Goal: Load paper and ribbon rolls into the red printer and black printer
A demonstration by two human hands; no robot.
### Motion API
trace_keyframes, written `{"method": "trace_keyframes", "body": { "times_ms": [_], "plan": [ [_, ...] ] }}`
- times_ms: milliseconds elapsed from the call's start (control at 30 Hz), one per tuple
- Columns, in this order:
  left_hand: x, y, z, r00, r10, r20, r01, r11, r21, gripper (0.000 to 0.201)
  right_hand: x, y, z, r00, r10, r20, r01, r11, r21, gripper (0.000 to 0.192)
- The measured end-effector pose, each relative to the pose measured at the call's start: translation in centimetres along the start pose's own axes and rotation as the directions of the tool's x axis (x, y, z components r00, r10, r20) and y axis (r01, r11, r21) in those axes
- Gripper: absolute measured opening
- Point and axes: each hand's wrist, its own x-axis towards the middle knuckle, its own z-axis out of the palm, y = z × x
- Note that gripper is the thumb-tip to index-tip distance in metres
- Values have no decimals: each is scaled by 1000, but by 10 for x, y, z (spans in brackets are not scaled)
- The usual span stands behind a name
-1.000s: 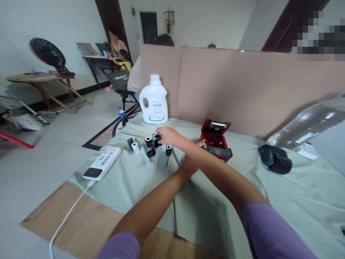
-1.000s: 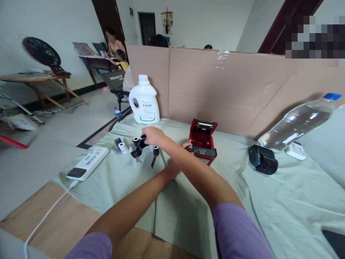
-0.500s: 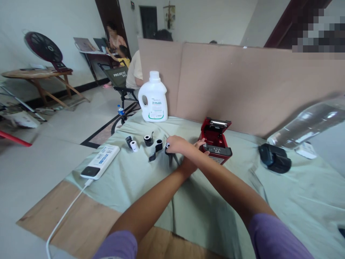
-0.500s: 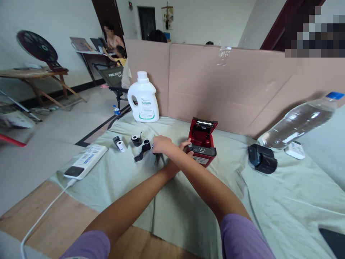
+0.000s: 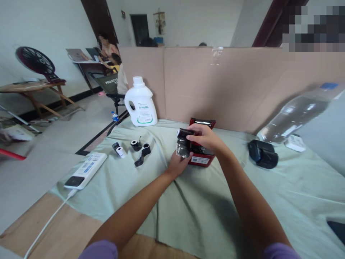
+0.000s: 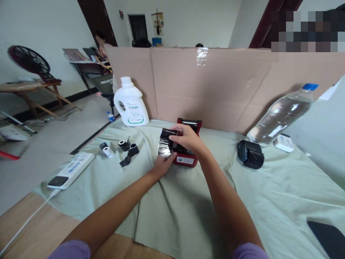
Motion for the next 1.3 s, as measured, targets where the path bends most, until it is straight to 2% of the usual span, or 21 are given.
{"method": "trace_keyframes", "body": {
  "times_ms": [100,167,233,333,433,500,600,667,733,800,833,900,967,1133,1233,1300],
  "plan": [
    [9,14,-4,994,93,-65,-91,995,32,55,-10,19,-34,985,146,-88,-160,971,-179,22],
    [21,29,-11,981,195,-16,-189,964,186,51,-12,36,-45,968,216,-126,-246,913,-324,21],
    [38,45,-17,954,243,174,-291,883,367,35,-8,51,-46,962,240,-129,-272,859,-433,22],
    [66,69,-23,872,160,462,-419,731,539,17,1,68,-40,966,230,-119,-258,811,-526,26],
    [89,85,-20,791,52,609,-502,624,599,15,3,71,-39,972,211,-101,-231,798,-557,26],
    [97,91,-15,780,24,625,-515,593,620,16,0,68,-46,973,213,-86,-226,822,-523,22],
    [100,92,-7,784,29,620,-524,566,637,17,-7,63,-64,959,261,-111,-283,847,-450,14],
    [99,89,-4,786,37,617,-531,549,645,18,-10,63,-74,938,260,-231,-336,850,-406,16],
    [97,87,-1,797,41,602,-526,537,659,19,-8,66,-79,885,189,-426,-345,880,-327,18],
    [95,86,0,809,49,586,-521,525,674,18,-4,72,-79,821,137,-554,-281,942,-184,26],
    [95,85,0,811,58,582,-524,517,677,18,-1,74,-77,812,144,-566,-234,968,-91,29],
    [94,87,0,810,82,581,-539,496,681,18,1,77,-73,822,187,-538,-160,982,97,33],
    [93,90,-1,801,105,589,-561,472,680,19,-3,79,-67,829,216,-516,-123,970,209,37],
    [89,96,0,752,157,640,-634,436,639,24,-36,97,-46,872,216,-440,-135,969,209,30],
    [88,95,3,737,160,657,-639,482,600,27,-53,112,-30,885,280,-372,-140,922,361,52],
    [90,91,2,760,149,632,-588,572,572,25,-58,119,-22,888,294,-353,-116,887,447,60]
  ]
}}
